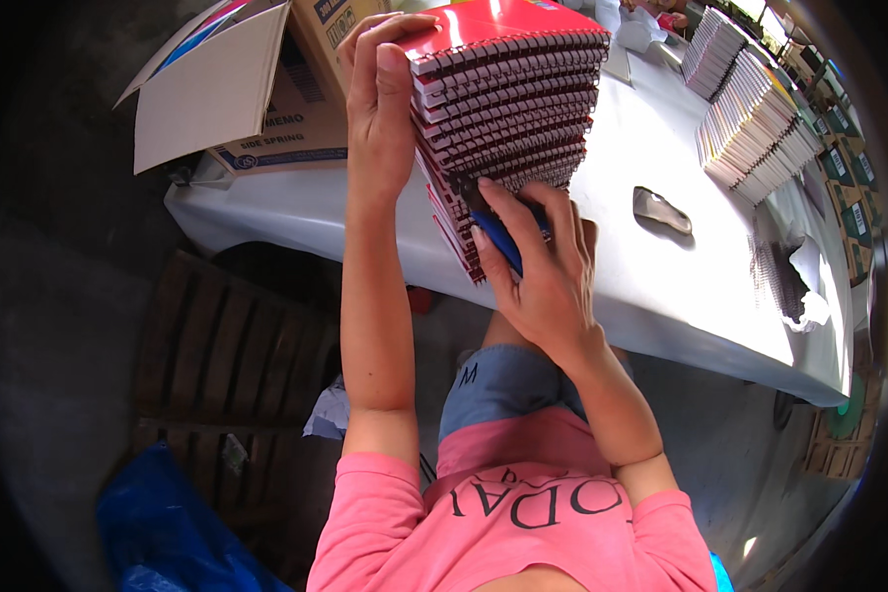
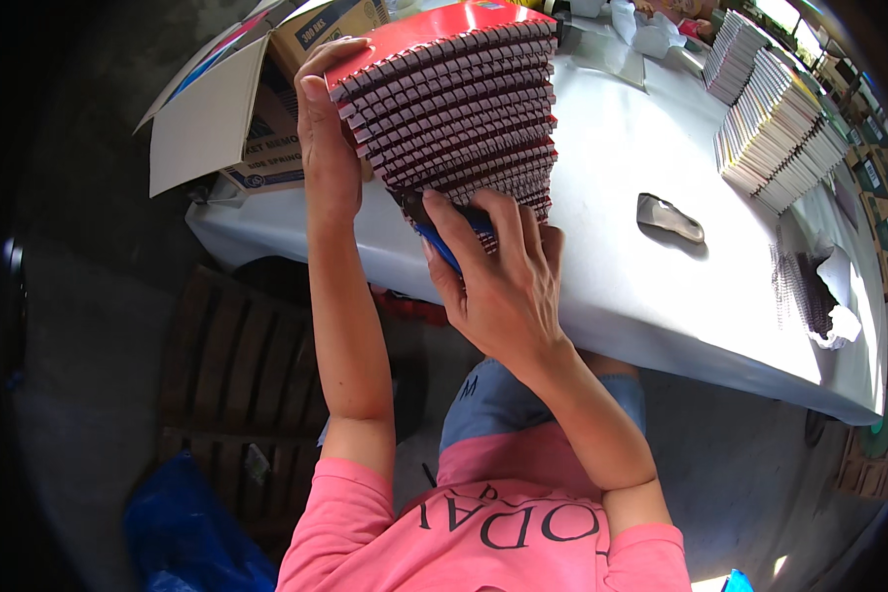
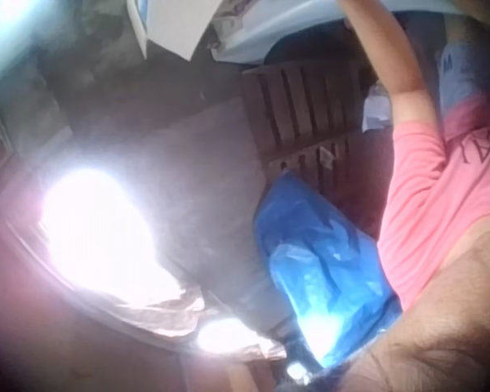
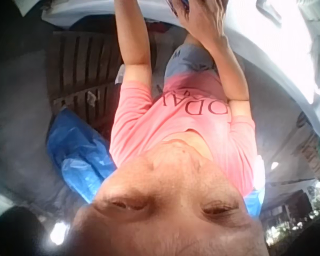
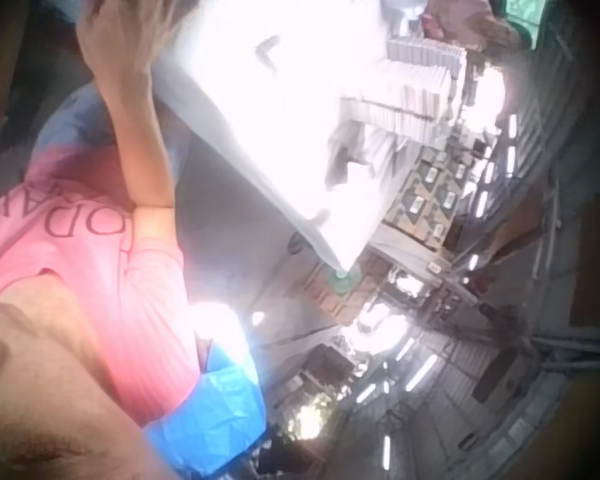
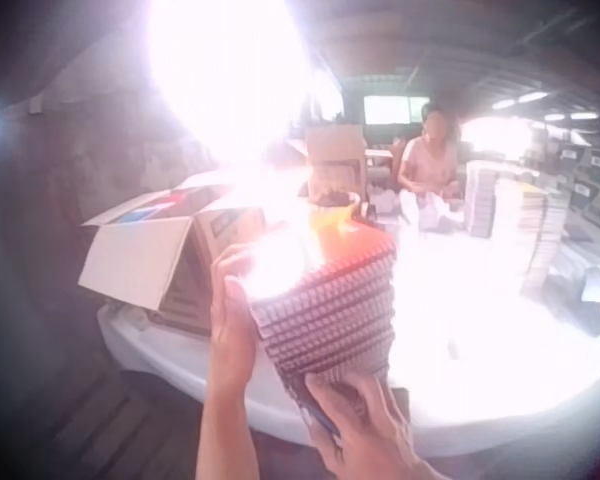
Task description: The person binds notebooks by inserting a wire coil into the punched holes of the paper and covers, then trims the excess wire using pliers.
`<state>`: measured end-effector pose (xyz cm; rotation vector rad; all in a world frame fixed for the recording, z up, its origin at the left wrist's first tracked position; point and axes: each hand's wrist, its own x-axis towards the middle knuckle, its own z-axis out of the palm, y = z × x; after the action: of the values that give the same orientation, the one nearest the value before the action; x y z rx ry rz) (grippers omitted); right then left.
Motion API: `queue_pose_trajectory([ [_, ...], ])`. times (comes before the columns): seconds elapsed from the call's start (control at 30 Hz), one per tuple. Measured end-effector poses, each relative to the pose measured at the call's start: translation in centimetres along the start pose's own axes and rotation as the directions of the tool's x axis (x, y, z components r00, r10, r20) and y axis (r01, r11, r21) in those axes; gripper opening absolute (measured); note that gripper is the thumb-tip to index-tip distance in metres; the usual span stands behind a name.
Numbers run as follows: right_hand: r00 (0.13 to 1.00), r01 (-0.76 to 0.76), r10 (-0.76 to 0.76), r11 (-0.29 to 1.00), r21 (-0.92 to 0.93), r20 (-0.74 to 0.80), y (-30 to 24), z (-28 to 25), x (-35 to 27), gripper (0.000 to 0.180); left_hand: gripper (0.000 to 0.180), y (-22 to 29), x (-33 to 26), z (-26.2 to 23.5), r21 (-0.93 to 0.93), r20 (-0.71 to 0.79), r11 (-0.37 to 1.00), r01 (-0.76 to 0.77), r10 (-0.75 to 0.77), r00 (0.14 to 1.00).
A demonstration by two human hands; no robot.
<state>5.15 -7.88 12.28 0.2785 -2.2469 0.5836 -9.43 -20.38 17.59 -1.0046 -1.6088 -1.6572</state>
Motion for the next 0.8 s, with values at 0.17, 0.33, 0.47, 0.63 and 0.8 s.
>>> queue_pose_trajectory([
  [0.17,0.998,-0.055,0.051,0.989,0.136,0.034,-0.2,0.0,0.0,0.037,0.056,0.5,-0.3,0.4,-0.124,-0.014,0.987,0.105,-0.108,0.994],
  [0.33,0.53,-0.809,0.093,-0.244,0.535,0.843,0.5,-2.7,1.6,0.029,0.059,0.2,-0.3,0.3,-0.108,-0.03,0.989,0.099,-0.102,0.994],
  [0.47,0.884,-0.467,0.305,0.589,0.66,0.353,-0.5,-0.5,-0.4,0.034,0.062,0.4,-0.1,0.5,-0.06,-0.027,0.995,0.08,-0.081,0.996],
  [0.63,0.998,-0.052,0.052,0.999,-0.003,-0.035,0.0,-0.5,-0.9,0.043,0.063,2.2,0.0,0.9,-0.106,-0.009,0.977,0.185,-0.187,0.982],
  [0.8,0.999,-0.034,0.032,0.998,-0.054,-0.042,-0.1,0.0,-0.7,0.043,0.061,0.6,-0.2,0.3,-0.115,-0.033,0.982,0.147,-0.151,0.988],
])
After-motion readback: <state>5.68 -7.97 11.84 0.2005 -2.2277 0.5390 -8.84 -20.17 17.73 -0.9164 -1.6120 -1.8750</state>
